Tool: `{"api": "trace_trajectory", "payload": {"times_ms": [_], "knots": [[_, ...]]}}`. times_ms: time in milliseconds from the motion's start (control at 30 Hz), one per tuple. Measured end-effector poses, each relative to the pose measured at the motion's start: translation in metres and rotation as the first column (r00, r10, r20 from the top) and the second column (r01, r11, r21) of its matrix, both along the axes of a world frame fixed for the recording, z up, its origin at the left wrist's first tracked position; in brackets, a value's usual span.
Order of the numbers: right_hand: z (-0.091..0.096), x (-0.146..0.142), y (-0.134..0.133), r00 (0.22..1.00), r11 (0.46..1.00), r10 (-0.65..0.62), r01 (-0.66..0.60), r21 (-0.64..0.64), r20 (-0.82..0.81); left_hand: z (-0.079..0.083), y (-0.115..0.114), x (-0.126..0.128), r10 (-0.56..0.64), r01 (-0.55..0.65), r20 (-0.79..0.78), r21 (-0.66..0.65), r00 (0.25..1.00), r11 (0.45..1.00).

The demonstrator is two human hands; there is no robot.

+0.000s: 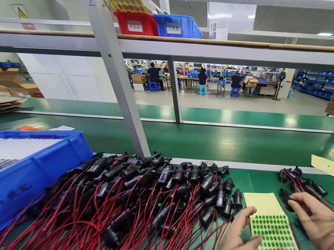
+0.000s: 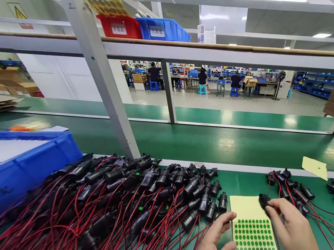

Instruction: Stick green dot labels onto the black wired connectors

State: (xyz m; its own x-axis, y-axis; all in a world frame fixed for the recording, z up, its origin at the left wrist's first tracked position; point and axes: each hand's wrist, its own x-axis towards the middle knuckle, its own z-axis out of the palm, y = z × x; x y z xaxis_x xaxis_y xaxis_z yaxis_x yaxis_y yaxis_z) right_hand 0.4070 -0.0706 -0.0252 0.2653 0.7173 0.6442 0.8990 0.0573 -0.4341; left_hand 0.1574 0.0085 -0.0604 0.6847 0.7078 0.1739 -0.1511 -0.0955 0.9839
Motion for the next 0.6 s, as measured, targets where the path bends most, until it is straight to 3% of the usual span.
{"api": "trace_trajectory", "payload": {"times_ms": [100, 200, 267, 367, 400, 467, 600], "knots": [[0.028, -0.059, -0.004, 0.949, 0.947, 0.314, -0.31, -0.085, 0.035, 0.001, -0.007, 0.0, -0.178, 0.214, 0.242, -0.132, 0.954, 0.968], [0.041, -0.096, 0.003, 0.892, 0.888, 0.451, -0.445, -0.114, 0.038, 0.007, -0.011, 0.0, -0.211, 0.346, 0.394, -0.311, 0.895, 0.885], [0.041, -0.096, 0.012, 0.904, 0.897, 0.427, -0.424, -0.126, -0.005, 0.011, -0.008, -0.001, -0.192, 0.411, 0.439, -0.483, 0.878, 0.773], [0.026, -0.071, 0.027, 0.964, 0.955, 0.261, -0.266, -0.134, -0.053, 0.015, 0.001, -0.004, -0.215, 0.457, 0.411, -0.695, 0.886, 0.554], [0.017, -0.062, 0.031, 0.975, 0.961, 0.217, -0.22, -0.165, -0.038, 0.015, 0.005, -0.004, -0.225, 0.437, 0.375, -0.745, 0.899, 0.505], [-0.002, -0.048, 0.038, 0.984, 0.948, 0.174, -0.156, -0.277, 0.044, 0.012, 0.009, -0.002, -0.185, 0.33, 0.273, -0.804, 0.944, 0.494], [-0.042, -0.044, 0.045, 0.959, 0.883, 0.231, -0.137, -0.448, 0.161, 0.001, 0.005, 0.009, -0.042, 0.115, 0.112, -0.802, 0.993, 0.587]]}}
